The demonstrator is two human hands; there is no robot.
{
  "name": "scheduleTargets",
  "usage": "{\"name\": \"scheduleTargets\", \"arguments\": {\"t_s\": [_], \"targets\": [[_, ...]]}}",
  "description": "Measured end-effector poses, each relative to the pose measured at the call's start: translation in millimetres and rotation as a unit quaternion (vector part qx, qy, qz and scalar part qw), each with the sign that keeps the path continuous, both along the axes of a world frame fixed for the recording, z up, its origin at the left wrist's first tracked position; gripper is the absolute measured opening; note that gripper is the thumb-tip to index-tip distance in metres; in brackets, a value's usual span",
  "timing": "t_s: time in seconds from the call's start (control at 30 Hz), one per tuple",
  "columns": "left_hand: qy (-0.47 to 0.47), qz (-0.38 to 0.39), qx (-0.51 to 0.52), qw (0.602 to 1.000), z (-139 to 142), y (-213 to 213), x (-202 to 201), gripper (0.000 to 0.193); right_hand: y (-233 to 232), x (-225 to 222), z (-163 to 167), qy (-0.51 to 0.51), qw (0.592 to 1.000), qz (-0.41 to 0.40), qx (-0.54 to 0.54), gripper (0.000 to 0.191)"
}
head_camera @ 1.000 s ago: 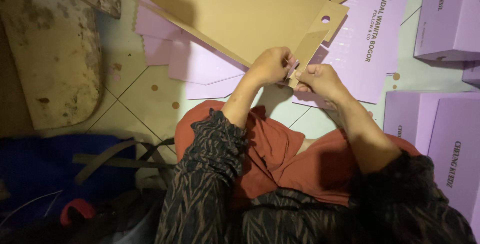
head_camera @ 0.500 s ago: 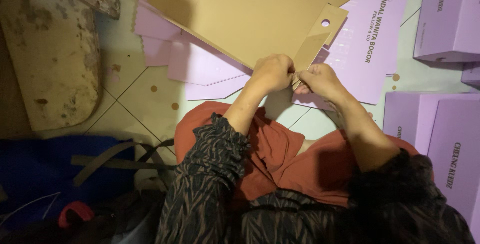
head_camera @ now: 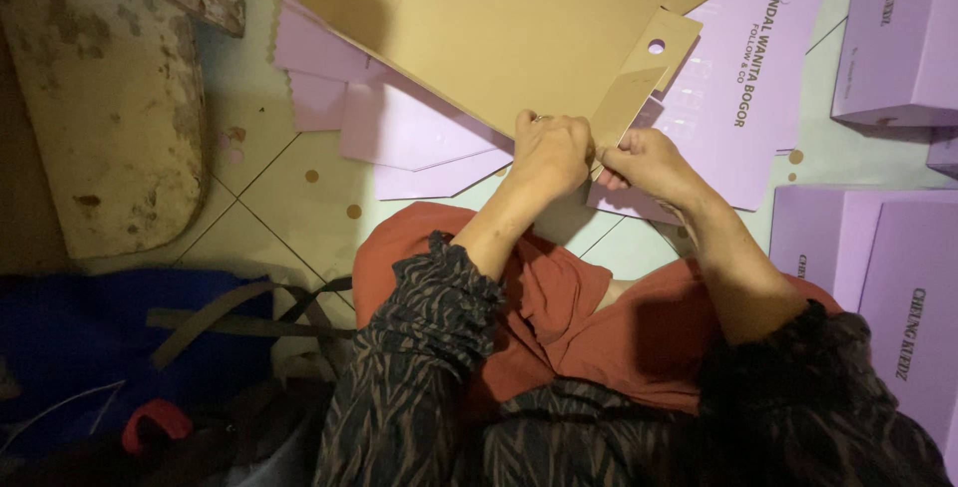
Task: The person assembles a flat purple cardboard shoebox by folding its flaps and tucking tabs into slots to form the base, then attaches the matching lid. The process is repeated for a second box. The workspace contains stacks of flat boxes and finished boxes.
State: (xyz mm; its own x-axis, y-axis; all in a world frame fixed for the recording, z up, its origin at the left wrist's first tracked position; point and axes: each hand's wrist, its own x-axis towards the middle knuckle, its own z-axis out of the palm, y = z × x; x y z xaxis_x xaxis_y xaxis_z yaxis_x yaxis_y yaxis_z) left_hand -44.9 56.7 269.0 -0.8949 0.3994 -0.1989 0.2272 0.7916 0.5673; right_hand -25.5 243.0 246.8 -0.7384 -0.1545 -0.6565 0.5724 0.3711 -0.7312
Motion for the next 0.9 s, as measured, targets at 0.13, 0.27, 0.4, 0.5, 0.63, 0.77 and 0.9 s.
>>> {"name": "scheduleTargets", "arguments": {"t_s": [0.13,0.27,0.4,0.5,0.63,0.77,0.9], "targets": [[-0.017,-0.001,0.001,1.000,0,0,-1,0.008,5,1,-3,-0.011,1.000,-0.011,-0.009,0.021],[-0.026,0.002,-0.017,1.000,-2,3,2,0.010,10,-2,-5,-0.045,0.999,0.016,-0.018,0.023],[0.000,-0.006,-0.024,1.000,2,7,7,0.012,11,-1,-7,-0.031,0.999,0.019,-0.037,0.022],[0.035,-0.006,-0.030,0.999,6,8,9,0.014,9,4,-7,0.012,0.999,0.023,-0.027,0.020],[-0.011,-0.004,0.014,1.000,9,5,3,0.014,7,7,-5,-0.003,0.999,0.016,-0.029,0.023],[-0.040,0.010,0.059,0.997,3,5,-1,0.012,10,6,-7,-0.008,0.999,0.001,-0.035,0.016],[0.033,0.023,0.114,0.993,-7,4,3,0.005,15,6,-17,-0.018,0.998,-0.009,-0.063,0.016]]}}
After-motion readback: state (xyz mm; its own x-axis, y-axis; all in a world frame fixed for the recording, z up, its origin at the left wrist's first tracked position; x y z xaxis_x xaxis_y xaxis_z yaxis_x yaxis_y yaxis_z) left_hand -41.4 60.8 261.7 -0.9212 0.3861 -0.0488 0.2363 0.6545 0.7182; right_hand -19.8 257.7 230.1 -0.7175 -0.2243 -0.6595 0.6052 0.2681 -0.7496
